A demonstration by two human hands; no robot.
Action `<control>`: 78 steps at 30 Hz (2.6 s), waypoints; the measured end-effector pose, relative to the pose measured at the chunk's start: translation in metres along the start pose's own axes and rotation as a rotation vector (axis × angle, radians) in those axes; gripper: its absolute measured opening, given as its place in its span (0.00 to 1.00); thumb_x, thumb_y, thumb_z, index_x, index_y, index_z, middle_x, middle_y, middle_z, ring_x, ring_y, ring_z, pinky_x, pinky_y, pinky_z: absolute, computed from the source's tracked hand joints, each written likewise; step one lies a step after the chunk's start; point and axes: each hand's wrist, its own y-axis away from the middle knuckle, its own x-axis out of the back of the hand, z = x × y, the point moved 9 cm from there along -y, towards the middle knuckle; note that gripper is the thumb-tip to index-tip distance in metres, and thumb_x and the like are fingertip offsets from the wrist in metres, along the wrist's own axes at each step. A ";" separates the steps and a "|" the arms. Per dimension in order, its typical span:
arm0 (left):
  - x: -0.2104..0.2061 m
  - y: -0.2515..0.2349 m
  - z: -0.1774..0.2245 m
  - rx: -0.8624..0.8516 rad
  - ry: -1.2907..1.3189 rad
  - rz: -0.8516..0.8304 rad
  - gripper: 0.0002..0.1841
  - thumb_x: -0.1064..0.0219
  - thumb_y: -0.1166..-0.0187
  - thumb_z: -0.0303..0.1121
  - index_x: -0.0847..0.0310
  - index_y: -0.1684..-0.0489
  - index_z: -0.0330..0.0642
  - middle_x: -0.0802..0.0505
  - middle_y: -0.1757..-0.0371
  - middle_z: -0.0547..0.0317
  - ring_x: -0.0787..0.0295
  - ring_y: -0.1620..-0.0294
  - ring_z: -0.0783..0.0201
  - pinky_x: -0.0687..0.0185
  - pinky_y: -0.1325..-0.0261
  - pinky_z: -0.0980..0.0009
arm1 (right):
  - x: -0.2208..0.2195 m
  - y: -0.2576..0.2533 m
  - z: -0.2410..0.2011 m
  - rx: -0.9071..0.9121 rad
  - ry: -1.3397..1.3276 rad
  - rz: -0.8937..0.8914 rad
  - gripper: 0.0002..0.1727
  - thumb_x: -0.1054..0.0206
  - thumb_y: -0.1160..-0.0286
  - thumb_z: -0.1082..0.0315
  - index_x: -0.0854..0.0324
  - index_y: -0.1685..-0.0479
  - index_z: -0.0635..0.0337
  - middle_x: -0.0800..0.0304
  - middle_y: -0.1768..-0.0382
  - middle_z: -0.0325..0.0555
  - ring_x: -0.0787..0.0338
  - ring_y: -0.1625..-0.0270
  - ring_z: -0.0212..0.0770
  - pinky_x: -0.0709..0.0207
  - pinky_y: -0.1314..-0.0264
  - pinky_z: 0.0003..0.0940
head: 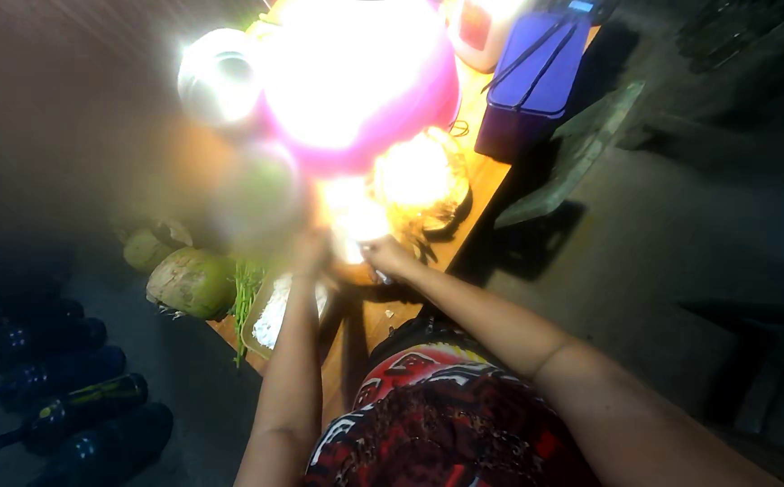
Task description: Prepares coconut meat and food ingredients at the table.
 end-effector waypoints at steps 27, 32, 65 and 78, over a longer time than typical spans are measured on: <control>0.003 0.001 0.002 -0.007 -0.003 0.019 0.13 0.32 0.16 0.37 0.09 0.48 0.36 0.06 0.53 0.43 0.10 0.52 0.52 0.19 0.41 0.49 | -0.015 0.012 -0.014 0.049 0.092 -0.028 0.24 0.48 0.05 0.65 0.30 0.14 0.60 0.13 0.71 0.54 0.17 0.82 0.38 0.17 0.73 0.34; 0.002 0.002 0.002 -0.004 0.012 0.027 0.13 0.31 0.16 0.38 0.08 0.49 0.37 0.06 0.56 0.46 0.10 0.56 0.56 0.18 0.44 0.52 | -0.004 0.005 -0.001 0.021 0.045 0.005 0.23 0.47 0.06 0.65 0.27 0.17 0.59 0.14 0.72 0.52 0.17 0.82 0.37 0.18 0.75 0.33; 0.001 0.003 0.001 0.004 0.045 0.028 0.12 0.30 0.17 0.36 0.08 0.49 0.37 0.05 0.56 0.46 0.11 0.58 0.58 0.18 0.46 0.54 | 0.006 0.000 -0.006 -0.033 -0.080 0.049 0.21 0.47 0.06 0.66 0.25 0.20 0.61 0.18 0.75 0.47 0.21 0.84 0.34 0.21 0.78 0.30; 0.002 0.001 0.000 0.005 0.044 0.030 0.13 0.31 0.16 0.37 0.09 0.49 0.36 0.06 0.57 0.46 0.12 0.60 0.58 0.18 0.47 0.54 | -0.004 0.003 -0.007 -0.013 0.014 0.007 0.24 0.47 0.05 0.64 0.29 0.15 0.58 0.14 0.70 0.52 0.18 0.82 0.37 0.18 0.75 0.33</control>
